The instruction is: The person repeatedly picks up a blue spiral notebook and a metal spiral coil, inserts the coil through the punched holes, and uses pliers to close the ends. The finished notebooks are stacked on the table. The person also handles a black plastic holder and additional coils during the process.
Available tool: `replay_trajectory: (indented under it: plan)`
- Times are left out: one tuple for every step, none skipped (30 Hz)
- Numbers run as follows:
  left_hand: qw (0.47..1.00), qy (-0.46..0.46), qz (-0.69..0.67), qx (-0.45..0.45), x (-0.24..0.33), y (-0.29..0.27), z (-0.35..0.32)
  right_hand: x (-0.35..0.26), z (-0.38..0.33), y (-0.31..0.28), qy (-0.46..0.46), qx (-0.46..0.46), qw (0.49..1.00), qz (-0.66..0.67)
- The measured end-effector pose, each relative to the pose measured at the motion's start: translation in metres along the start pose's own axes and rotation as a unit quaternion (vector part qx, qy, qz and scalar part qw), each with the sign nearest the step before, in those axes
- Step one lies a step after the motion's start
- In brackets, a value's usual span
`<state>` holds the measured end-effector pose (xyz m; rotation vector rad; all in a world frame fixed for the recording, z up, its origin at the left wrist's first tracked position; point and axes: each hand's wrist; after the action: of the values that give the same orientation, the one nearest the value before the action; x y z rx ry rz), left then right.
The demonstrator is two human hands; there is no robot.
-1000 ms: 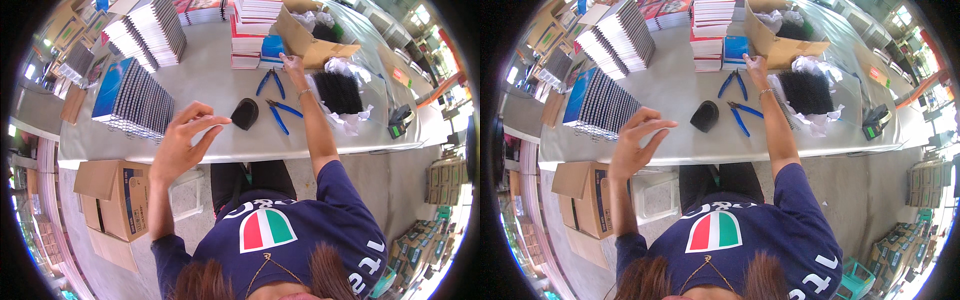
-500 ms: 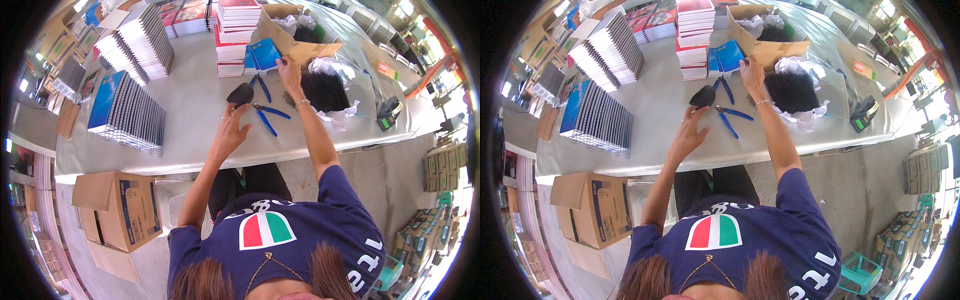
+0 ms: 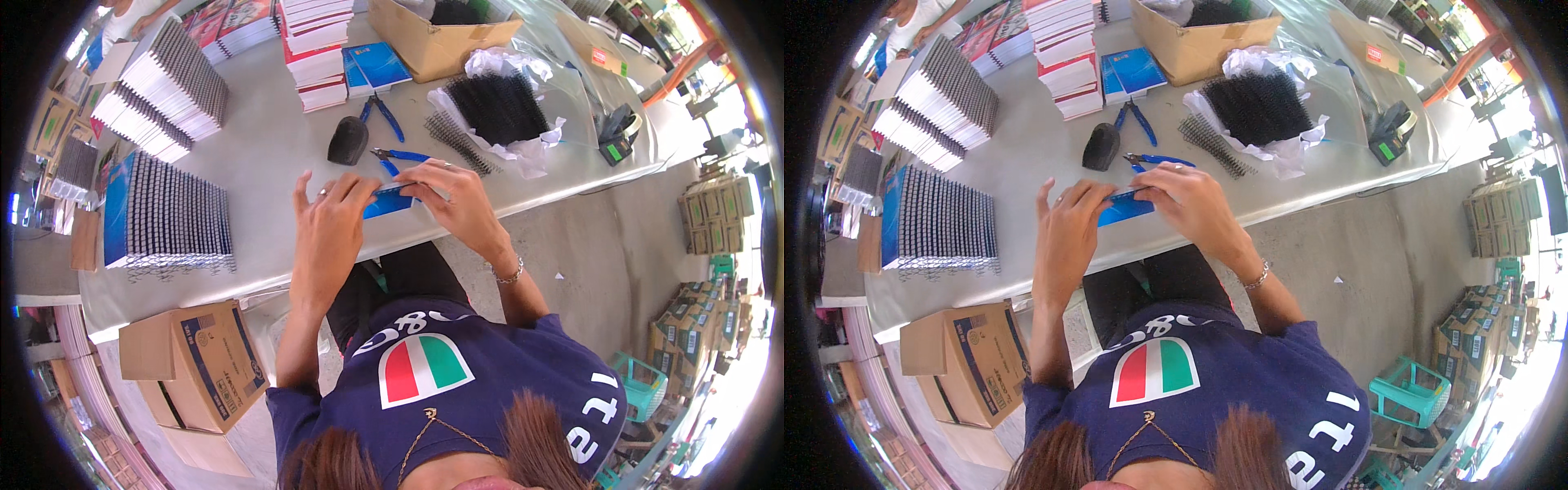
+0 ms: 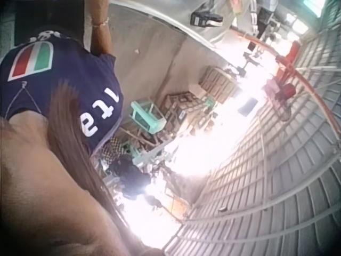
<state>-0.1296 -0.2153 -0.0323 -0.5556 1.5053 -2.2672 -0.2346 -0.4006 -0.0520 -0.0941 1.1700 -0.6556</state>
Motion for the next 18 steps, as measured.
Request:
replay_trajectory:
  plan:
    - [1.0, -0.005, -0.016, -0.009, -0.002, 0.002, -0.005, 0.001, -0.003, -0.003, 0.025, -0.004, 0.999, 0.042]
    - [1.0, -0.023, -0.009, -0.002, -0.006, 0.003, -0.011, 0.007, -0.005, -0.009, 0.042, 0.059, 0.997, -0.019]
    - [0.999, -0.039, -0.006, 0.004, -0.01, 0.004, -0.018, 0.018, -0.01, -0.02, 0.061, 0.121, 0.987, -0.083]
    - [0.998, -0.057, 0.0, 0.009, -0.014, 0.004, -0.024, 0.031, -0.014, -0.031, 0.079, 0.181, 0.97, -0.145]
    - [0.997, -0.071, 0.021, 0.011, -0.018, 0.004, -0.03, 0.051, -0.022, -0.043, 0.111, 0.205, 0.95, -0.21]
    - [0.995, -0.084, 0.042, 0.013, -0.021, 0.005, -0.035, 0.071, -0.032, -0.053, 0.141, 0.229, 0.924, -0.274]
    - [0.993, -0.1, 0.064, 0.016, -0.024, 0.007, -0.04, 0.082, -0.038, -0.058, 0.141, 0.224, 0.922, -0.284]
    - [0.992, -0.105, 0.072, 0.003, -0.027, 0.01, -0.043, 0.091, -0.044, -0.061, 0.141, 0.219, 0.92, -0.294]
    - [0.991, -0.109, 0.082, -0.01, -0.03, 0.015, -0.047, 0.097, -0.047, -0.061, 0.14, 0.214, 0.918, -0.303]
    - [0.989, -0.112, 0.091, -0.023, -0.031, 0.021, -0.051, 0.103, -0.049, -0.058, 0.132, 0.204, 0.922, -0.301]
    - [0.988, -0.121, 0.091, -0.018, -0.03, 0.026, -0.055, 0.107, -0.05, -0.055, 0.125, 0.194, 0.926, -0.299]
    - [0.987, -0.128, 0.092, -0.013, -0.028, 0.032, -0.059, 0.109, -0.05, -0.053, 0.117, 0.184, 0.93, -0.297]
    - [0.986, -0.136, 0.093, -0.008, -0.027, 0.036, -0.062, 0.11, -0.048, -0.053, 0.135, 0.194, 0.932, -0.273]
    - [0.985, -0.146, 0.088, -0.01, -0.025, 0.04, -0.064, 0.11, -0.045, -0.052, 0.154, 0.203, 0.934, -0.25]
    - [0.984, -0.156, 0.083, -0.011, -0.024, 0.043, -0.067, 0.108, -0.042, -0.051, 0.172, 0.213, 0.935, -0.225]
    - [0.983, -0.167, 0.078, -0.012, -0.023, 0.045, -0.068, 0.103, -0.04, -0.052, 0.173, 0.225, 0.933, -0.222]
    - [0.982, -0.168, 0.081, 0.006, -0.02, 0.046, -0.068, 0.096, -0.037, -0.053, 0.175, 0.238, 0.93, -0.219]
    - [0.983, -0.164, 0.081, 0.025, -0.017, 0.047, -0.062, 0.091, -0.035, -0.056, 0.177, 0.256, 0.925, -0.219]
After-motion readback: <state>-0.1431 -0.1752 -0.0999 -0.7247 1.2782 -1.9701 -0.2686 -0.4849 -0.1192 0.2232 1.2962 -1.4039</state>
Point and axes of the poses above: each hand's wrist, its own z-axis towards the middle knuckle, its own y-axis out of the palm, x = y × z, and after that the axes turned 11 degrees about z, right-handed
